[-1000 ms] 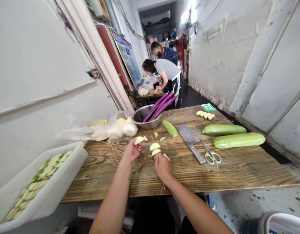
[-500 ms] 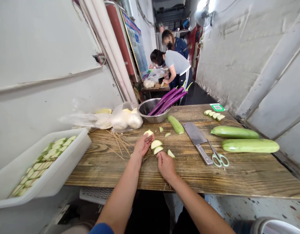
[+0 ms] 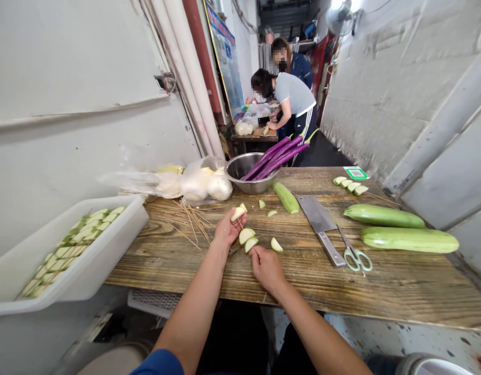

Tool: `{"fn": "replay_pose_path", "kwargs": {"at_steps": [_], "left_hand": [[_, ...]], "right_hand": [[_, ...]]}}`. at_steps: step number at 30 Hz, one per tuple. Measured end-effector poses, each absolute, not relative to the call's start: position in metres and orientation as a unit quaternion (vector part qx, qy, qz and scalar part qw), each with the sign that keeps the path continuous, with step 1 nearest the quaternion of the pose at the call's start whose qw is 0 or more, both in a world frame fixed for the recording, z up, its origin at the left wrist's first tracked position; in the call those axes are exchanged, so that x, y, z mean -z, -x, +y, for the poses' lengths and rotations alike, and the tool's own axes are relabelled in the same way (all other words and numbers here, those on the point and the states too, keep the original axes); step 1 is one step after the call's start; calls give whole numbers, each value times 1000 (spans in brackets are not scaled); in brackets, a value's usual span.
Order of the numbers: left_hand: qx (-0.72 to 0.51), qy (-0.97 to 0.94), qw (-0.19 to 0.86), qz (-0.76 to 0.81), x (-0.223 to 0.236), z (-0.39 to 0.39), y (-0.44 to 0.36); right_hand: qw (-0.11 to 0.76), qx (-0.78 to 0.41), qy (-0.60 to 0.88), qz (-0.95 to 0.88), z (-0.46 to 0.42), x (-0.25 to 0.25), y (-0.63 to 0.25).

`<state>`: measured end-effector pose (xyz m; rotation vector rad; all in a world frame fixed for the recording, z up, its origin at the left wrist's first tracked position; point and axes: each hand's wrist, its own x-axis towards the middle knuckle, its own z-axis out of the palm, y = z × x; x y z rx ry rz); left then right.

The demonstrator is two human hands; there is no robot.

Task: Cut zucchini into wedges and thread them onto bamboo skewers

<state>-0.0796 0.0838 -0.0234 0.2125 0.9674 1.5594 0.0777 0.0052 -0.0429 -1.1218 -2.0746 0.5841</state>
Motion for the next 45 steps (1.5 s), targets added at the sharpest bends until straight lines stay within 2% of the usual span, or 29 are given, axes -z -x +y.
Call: {"fn": "replay_pose_path", "kwargs": {"at_steps": [45], "left_hand": [[-665,-121,597,433,28,87,84]], "right_hand": [[347,-270,439,-784,8,42,-79]]}}
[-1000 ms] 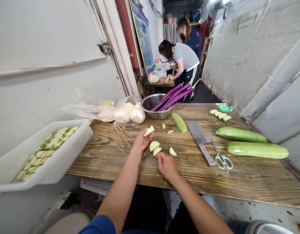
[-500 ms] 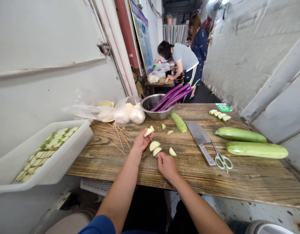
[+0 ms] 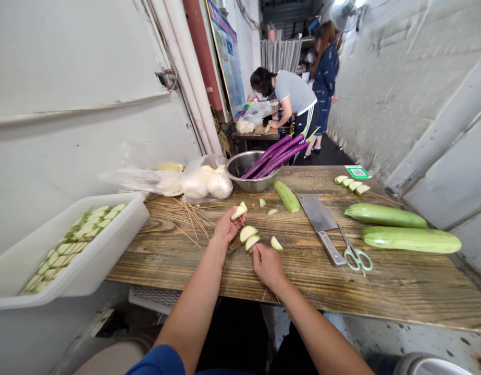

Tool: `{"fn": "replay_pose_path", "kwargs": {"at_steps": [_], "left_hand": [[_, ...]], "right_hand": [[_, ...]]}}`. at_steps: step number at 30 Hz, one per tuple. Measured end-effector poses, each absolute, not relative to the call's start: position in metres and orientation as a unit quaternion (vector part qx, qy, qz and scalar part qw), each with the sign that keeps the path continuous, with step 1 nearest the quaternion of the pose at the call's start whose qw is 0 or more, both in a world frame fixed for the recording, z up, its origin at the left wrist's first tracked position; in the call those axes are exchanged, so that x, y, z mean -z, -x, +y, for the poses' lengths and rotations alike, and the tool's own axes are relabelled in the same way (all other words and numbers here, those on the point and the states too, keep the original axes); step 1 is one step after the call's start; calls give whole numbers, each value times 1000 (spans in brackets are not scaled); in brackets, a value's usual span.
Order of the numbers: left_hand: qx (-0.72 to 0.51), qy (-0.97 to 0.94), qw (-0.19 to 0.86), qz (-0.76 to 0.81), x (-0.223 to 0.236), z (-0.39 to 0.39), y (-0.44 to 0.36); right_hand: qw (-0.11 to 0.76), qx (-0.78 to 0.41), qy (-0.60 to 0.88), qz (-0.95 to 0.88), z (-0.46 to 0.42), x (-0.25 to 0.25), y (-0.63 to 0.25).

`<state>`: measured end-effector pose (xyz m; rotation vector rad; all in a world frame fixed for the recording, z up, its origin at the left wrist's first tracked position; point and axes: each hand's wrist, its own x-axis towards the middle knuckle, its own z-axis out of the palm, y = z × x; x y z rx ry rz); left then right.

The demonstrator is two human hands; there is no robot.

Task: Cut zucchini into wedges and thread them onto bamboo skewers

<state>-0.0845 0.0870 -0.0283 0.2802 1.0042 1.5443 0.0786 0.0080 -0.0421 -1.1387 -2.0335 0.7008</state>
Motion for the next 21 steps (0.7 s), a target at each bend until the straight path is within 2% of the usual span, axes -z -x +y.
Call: {"fn": "replay_pose_path", "kwargs": {"at_steps": [21], "left_hand": [[-656,-149,607,423,27,84,77]], "right_hand": [[346,-260,445,-784,10,45,-79]]}}
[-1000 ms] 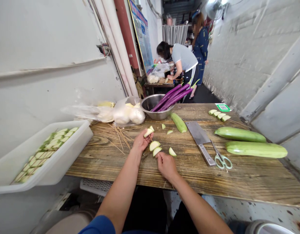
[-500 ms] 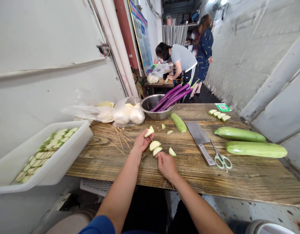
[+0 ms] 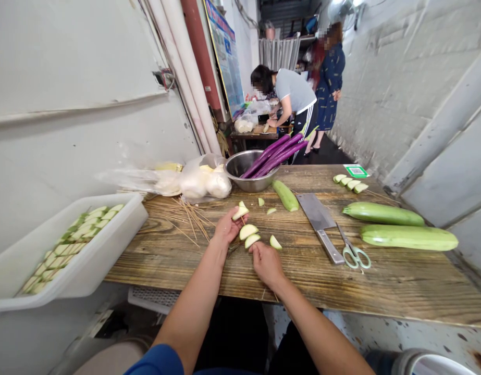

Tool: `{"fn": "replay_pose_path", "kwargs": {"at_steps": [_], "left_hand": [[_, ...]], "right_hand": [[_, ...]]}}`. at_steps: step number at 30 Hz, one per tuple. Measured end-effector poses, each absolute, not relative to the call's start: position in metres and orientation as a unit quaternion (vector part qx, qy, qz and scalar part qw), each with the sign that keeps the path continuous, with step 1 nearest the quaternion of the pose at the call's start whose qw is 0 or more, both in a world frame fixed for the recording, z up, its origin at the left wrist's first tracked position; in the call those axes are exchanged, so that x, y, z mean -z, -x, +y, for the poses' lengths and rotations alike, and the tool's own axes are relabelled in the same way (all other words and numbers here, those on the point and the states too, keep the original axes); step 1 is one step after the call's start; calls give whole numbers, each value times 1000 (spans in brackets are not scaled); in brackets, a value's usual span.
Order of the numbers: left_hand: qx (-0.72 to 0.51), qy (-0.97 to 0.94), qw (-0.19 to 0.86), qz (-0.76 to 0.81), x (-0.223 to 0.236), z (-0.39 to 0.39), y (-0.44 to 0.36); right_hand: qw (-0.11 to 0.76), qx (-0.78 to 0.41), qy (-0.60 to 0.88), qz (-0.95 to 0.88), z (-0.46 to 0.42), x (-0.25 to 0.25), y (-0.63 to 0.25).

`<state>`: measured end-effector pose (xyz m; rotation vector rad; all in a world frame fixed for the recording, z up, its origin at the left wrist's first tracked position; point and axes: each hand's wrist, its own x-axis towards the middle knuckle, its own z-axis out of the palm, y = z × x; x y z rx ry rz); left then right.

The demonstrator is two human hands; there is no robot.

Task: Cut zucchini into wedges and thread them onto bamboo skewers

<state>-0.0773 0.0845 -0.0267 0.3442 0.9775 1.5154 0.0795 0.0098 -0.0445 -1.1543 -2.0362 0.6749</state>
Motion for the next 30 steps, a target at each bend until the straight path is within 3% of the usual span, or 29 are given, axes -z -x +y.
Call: {"fn": "replay_pose_path", "kwargs": {"at_steps": [30], "left_hand": [[-637,-155,636,407,24,81,68]], "right_hand": [[362,-264,443,-777,11,49,-80]]}}
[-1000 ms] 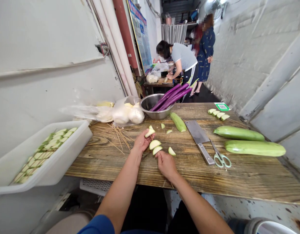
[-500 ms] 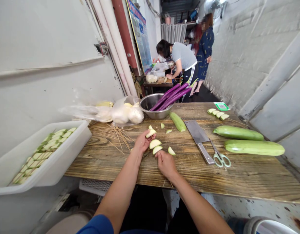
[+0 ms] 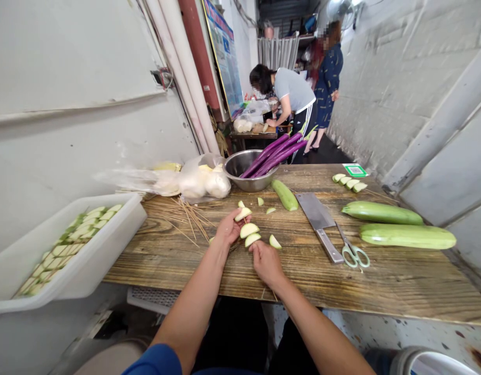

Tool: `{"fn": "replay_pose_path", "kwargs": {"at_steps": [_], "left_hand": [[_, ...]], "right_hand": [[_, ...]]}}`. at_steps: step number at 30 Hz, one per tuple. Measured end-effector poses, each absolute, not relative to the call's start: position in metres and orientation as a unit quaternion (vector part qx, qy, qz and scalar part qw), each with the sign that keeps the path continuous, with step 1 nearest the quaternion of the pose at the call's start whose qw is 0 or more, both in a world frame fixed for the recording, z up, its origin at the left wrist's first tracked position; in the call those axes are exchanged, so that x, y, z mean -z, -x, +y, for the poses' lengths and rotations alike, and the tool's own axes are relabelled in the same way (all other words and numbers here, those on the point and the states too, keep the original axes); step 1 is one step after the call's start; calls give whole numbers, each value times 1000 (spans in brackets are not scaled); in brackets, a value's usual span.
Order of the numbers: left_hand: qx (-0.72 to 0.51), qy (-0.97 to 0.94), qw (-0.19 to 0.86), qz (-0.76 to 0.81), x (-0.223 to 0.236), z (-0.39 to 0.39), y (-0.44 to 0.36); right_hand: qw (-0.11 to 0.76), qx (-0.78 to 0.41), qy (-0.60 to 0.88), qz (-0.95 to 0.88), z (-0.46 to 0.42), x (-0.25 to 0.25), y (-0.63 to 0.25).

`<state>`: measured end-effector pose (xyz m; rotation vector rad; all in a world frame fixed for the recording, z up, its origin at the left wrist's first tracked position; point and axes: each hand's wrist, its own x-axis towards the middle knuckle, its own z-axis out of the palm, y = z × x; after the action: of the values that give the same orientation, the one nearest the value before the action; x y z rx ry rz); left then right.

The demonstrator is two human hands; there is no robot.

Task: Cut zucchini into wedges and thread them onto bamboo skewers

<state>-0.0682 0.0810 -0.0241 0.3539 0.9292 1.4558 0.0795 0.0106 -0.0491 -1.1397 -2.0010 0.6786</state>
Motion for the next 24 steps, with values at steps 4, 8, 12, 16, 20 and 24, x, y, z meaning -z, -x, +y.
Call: {"fn": "replay_pose_path", "kwargs": {"at_steps": [4,8,12,16,20,24], "left_hand": [[-632,-153,641,408,22,80,67],[-633,-149,640,409,21,79,65],[-634,-150,638,410,21,78,64],[-633,-147,638,414,21,78,62],[-637,-138,639,409,20,78,61],[-636,-138,641,407,20,78,61]], "right_hand": [[365,-264,443,-775,11,49,-79],[368,-264,443,-774,12,49,-79],[367,-265,444,-773,11,48,-79],[369,-265,446,-771,11,47,-79],[370,-265,447,-770,13,47,-78],[370,-267,450,-768,12,47,-78]]}}
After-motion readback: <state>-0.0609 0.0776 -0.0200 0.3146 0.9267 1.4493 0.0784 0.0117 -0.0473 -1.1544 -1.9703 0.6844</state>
